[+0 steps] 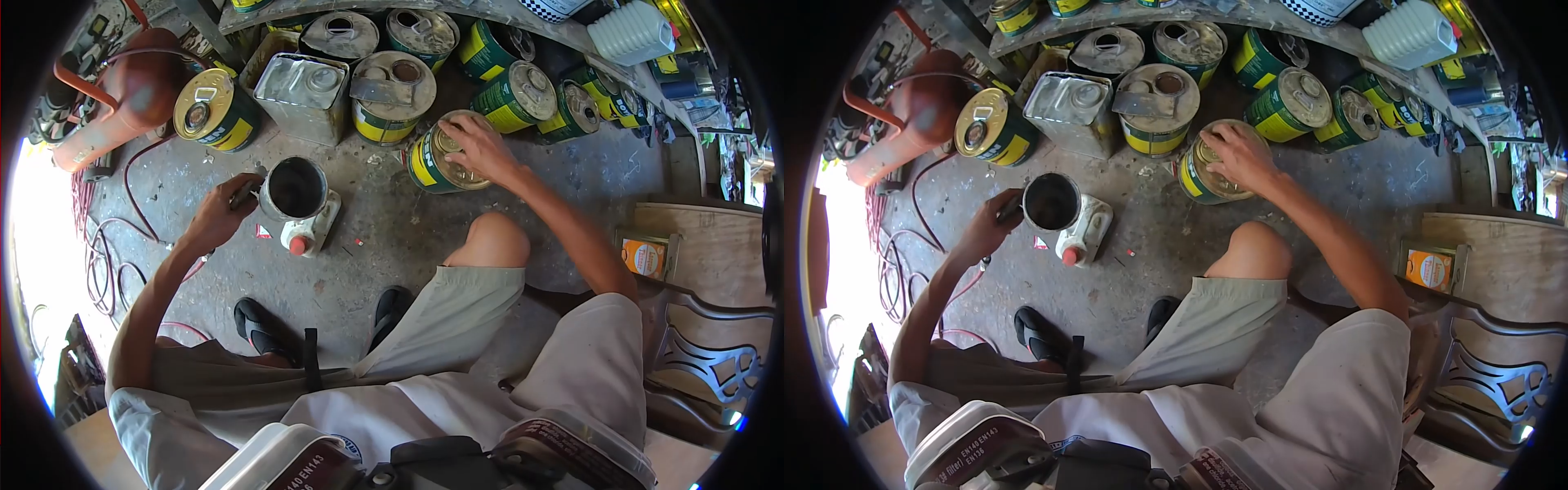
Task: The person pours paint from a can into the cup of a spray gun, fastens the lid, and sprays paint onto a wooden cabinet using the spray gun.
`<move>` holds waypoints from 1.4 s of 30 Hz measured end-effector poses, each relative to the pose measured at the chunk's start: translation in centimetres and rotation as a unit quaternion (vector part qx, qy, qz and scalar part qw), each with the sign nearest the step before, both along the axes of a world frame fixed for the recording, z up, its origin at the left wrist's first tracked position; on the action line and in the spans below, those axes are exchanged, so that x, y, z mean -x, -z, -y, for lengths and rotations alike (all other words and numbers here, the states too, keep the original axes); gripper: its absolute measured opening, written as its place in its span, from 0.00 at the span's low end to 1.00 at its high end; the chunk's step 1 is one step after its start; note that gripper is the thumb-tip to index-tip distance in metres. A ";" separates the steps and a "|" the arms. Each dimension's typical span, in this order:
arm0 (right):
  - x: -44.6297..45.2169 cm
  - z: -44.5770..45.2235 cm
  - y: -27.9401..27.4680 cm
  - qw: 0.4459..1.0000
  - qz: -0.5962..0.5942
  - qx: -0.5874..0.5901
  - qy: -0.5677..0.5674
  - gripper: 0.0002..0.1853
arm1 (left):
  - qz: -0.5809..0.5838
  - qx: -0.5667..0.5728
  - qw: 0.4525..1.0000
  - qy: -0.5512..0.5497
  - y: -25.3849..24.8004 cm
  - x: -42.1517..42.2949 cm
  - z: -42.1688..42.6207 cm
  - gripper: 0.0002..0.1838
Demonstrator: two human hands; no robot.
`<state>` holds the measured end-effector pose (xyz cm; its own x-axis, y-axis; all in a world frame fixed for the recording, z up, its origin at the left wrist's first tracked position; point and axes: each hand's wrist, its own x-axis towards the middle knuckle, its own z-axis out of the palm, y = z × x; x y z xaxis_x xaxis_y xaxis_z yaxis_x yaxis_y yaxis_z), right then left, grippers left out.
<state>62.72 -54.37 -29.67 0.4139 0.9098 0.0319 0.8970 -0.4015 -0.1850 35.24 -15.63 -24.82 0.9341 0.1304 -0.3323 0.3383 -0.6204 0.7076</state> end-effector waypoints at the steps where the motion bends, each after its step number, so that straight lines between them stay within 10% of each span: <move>1: -0.3 -0.1 0.0 1.000 -0.020 0.001 -0.001 0.32 | -0.008 -0.004 1.000 -0.001 -0.4 0.1 0.2 0.20; 11: 2.0 -1.1 0.7 0.984 0.168 0.060 0.003 0.30 | -0.021 0.007 1.000 -0.021 -1.3 1.5 -0.4 0.21; 20: 1.9 -1.5 1.3 0.991 0.103 0.009 0.091 0.30 | -0.016 0.003 0.999 -0.052 -2.9 4.2 -0.4 0.20; 24: -0.4 -1.5 -0.4 0.922 -0.187 -0.188 0.282 0.25 | -0.037 -0.004 0.997 -0.074 -4.3 5.9 0.2 0.20; 27: -1.3 -3.8 -0.7 0.719 -0.539 -0.339 0.279 0.21 | -0.036 -0.012 0.996 -0.086 -4.8 7.1 0.8 0.20; 33: -1.8 -12.2 1.9 0.636 -0.636 -0.390 0.199 0.20 | -0.036 -0.023 0.992 -0.123 -5.9 9.9 2.0 0.22; 40: -4.1 -8.2 0.7 0.951 -0.080 -0.246 0.169 0.18 | -0.053 -0.028 0.985 -0.163 -7.0 12.5 3.6 0.22; 42: -3.9 -4.3 -0.8 0.968 -0.127 -0.191 0.099 0.17 | -0.039 -0.024 0.983 -0.176 -7.0 12.8 4.1 0.23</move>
